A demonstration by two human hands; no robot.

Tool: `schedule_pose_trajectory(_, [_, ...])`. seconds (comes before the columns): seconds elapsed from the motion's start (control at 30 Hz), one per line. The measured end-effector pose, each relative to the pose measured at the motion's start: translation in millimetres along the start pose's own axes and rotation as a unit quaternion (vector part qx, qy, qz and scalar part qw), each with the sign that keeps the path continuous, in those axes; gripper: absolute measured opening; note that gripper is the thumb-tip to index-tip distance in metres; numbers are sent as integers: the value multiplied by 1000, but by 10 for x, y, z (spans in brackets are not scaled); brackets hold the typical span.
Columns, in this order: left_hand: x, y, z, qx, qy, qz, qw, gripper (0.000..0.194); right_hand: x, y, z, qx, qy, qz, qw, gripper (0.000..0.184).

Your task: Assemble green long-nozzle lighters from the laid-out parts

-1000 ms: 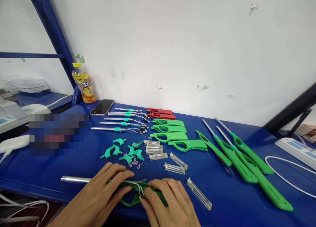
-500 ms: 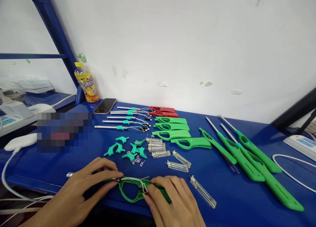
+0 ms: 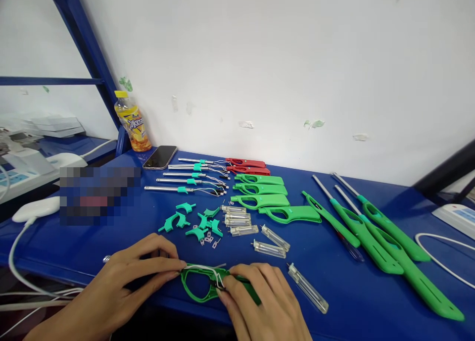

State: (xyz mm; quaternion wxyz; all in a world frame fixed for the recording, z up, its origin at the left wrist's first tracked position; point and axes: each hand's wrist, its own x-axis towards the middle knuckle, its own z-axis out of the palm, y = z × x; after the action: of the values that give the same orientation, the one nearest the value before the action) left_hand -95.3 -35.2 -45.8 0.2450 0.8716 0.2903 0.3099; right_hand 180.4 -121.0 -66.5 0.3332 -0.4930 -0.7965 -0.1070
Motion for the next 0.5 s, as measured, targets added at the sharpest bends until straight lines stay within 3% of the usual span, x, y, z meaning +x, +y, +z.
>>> schedule_pose_trajectory(0.5, [18,2,-43,7,-5,3,1000,34,-19,9,10,5,-3,-2,1000,15])
